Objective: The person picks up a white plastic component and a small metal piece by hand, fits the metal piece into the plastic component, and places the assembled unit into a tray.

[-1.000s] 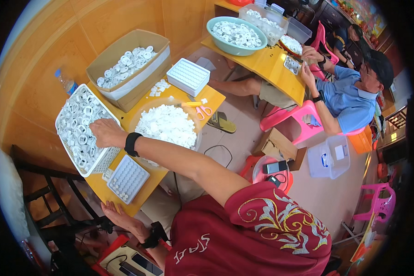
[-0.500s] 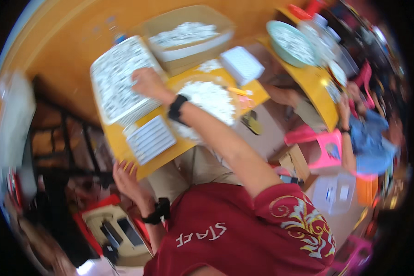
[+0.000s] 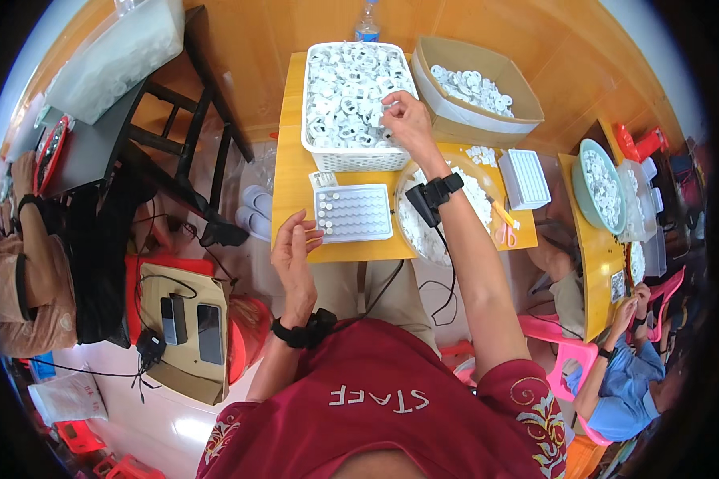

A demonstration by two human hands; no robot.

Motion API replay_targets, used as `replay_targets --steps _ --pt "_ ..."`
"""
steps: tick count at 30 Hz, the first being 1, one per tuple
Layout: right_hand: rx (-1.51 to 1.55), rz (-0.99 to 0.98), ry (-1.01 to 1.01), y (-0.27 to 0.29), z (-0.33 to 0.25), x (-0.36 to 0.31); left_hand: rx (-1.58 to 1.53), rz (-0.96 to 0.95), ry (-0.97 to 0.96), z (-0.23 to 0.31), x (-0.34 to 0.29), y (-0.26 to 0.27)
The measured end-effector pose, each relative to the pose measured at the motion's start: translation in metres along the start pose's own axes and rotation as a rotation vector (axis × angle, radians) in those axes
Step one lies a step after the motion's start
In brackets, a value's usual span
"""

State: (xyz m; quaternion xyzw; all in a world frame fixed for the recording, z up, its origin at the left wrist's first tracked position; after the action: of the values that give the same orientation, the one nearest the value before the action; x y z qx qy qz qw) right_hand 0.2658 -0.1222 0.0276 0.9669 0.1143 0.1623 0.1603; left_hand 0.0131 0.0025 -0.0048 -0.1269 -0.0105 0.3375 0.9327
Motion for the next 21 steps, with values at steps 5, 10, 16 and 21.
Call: replay_targets --steps 5,10,16,21 --pt "0.198 0.067 0.006 0.009 -0.018 -0.022 -0.02 -0.187 -0.067 0.026 0.022 -0.031" --pt "0.05 0.075 0.169 0.008 -0.077 -0.093 -0.202 -0.29 0.085 0.04 0.03 -0.063" --pt "-0.204 0.042 0.524 0.002 -0.08 -0.128 -0.465 -0.446 0.292 0.023 0.028 -0.067" --pt "-0.166 0.04 0.501 0.005 -0.086 -0.132 -0.56 -0.517 0.364 0.023 0.028 -0.064"
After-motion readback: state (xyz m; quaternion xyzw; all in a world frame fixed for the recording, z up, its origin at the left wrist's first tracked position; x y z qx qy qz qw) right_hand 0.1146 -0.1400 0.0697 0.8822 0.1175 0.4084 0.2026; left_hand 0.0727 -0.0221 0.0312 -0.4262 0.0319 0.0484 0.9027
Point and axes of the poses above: each hand's wrist, its own x-axis towards the middle knuckle, its own y-axis out of the back of the hand, z = x × y, the point moved 1 cm from there along x, towards the middle knuckle, and after that the axes turned 2 degrees about z, right-handed, at the moved point
